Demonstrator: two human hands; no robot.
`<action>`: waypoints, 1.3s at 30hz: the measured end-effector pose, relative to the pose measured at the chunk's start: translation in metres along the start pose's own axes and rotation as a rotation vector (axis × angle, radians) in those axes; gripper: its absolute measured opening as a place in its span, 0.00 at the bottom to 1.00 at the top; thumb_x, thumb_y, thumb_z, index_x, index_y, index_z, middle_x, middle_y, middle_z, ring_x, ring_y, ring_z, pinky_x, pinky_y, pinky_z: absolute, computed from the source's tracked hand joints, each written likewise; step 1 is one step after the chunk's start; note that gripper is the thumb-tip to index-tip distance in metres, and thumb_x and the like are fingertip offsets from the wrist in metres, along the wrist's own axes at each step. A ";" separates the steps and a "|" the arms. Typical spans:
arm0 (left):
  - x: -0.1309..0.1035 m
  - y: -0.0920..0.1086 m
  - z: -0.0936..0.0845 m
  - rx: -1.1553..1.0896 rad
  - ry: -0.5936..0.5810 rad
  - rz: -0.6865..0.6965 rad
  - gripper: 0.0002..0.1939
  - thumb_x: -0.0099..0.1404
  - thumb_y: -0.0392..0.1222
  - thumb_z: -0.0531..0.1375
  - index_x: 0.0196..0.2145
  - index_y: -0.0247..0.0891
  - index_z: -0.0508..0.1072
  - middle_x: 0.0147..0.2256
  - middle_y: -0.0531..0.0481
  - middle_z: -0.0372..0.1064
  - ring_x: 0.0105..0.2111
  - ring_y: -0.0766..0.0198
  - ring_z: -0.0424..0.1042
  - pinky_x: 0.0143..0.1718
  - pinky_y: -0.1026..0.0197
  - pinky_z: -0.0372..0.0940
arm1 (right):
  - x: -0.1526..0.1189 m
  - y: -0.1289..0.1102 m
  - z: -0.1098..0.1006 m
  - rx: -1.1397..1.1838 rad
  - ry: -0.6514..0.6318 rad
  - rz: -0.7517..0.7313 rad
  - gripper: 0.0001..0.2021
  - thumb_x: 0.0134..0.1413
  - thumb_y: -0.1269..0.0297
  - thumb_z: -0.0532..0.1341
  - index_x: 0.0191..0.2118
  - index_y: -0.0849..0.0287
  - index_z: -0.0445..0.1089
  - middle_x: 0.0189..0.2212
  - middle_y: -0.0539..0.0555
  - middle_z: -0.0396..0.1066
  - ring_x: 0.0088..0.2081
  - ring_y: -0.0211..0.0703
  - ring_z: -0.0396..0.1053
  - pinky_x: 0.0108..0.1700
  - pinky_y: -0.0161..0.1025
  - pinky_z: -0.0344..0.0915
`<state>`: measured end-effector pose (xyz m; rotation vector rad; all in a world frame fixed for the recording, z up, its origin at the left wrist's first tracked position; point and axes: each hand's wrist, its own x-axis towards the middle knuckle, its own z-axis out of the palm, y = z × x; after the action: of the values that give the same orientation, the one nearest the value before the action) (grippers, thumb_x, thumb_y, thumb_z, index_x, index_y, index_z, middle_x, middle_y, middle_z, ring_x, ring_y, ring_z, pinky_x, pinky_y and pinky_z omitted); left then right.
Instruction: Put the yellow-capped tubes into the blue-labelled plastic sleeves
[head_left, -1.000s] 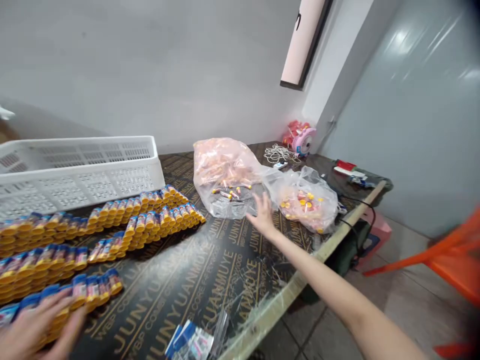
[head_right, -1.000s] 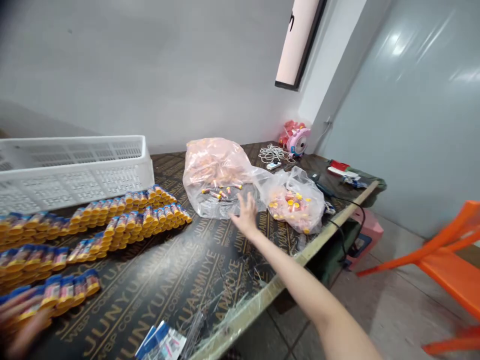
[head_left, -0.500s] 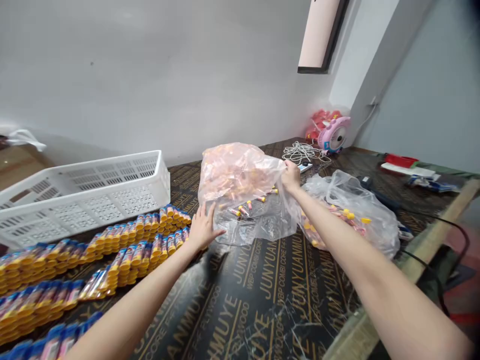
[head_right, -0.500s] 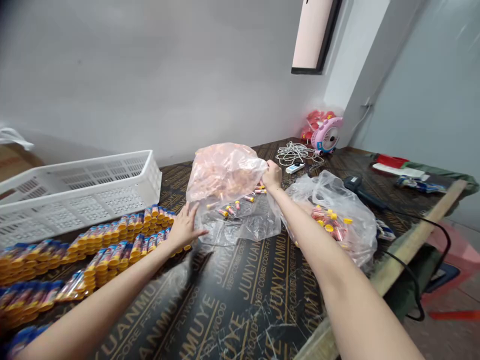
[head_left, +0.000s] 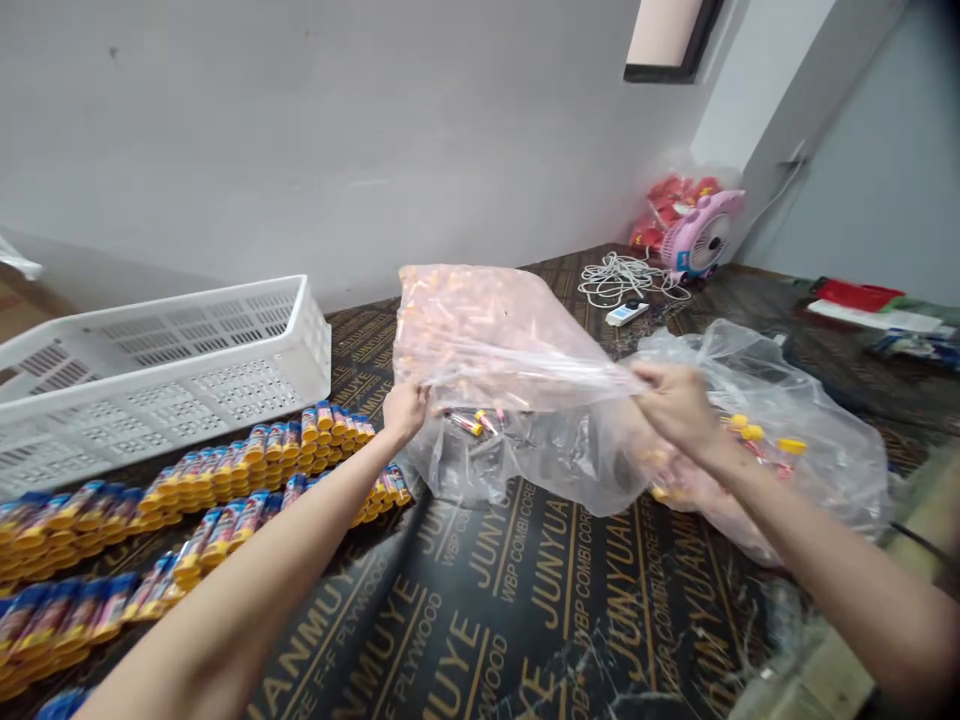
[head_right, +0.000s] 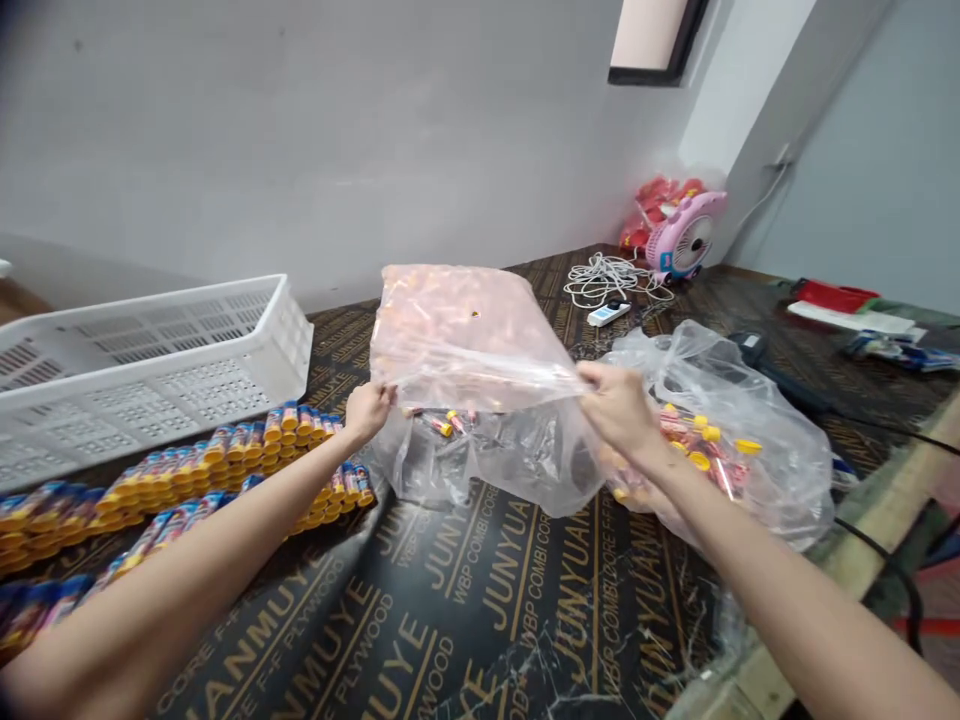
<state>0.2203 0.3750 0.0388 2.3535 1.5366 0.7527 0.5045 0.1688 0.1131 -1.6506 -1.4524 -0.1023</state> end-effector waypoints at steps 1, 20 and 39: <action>-0.004 0.001 -0.003 -0.018 -0.009 0.020 0.15 0.64 0.44 0.50 0.32 0.38 0.75 0.25 0.44 0.72 0.30 0.56 0.72 0.34 0.60 0.62 | -0.001 0.000 -0.011 -0.010 0.046 0.018 0.19 0.51 0.55 0.57 0.15 0.57 0.57 0.15 0.46 0.51 0.20 0.34 0.51 0.23 0.35 0.48; -0.004 0.044 -0.050 -0.924 0.160 -0.227 0.22 0.59 0.58 0.55 0.20 0.35 0.64 0.14 0.56 0.56 0.15 0.69 0.56 0.18 0.67 0.55 | 0.013 0.085 0.075 -0.792 -0.405 -0.006 0.12 0.60 0.63 0.57 0.46 0.64 0.67 0.46 0.59 0.68 0.46 0.46 0.68 0.47 0.48 0.66; -0.056 0.063 -0.075 -0.230 0.539 0.463 0.17 0.55 0.41 0.56 0.43 0.38 0.69 0.45 0.42 0.67 0.47 0.54 0.65 0.49 0.50 0.59 | -0.085 0.153 -0.099 -0.710 0.212 -0.038 0.22 0.54 0.42 0.51 0.28 0.54 0.73 0.21 0.60 0.66 0.30 0.57 0.69 0.33 0.52 0.62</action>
<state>0.2118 0.2912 0.1144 2.4664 0.9677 1.6821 0.6521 0.0558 0.0355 -2.0828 -1.3589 -0.8720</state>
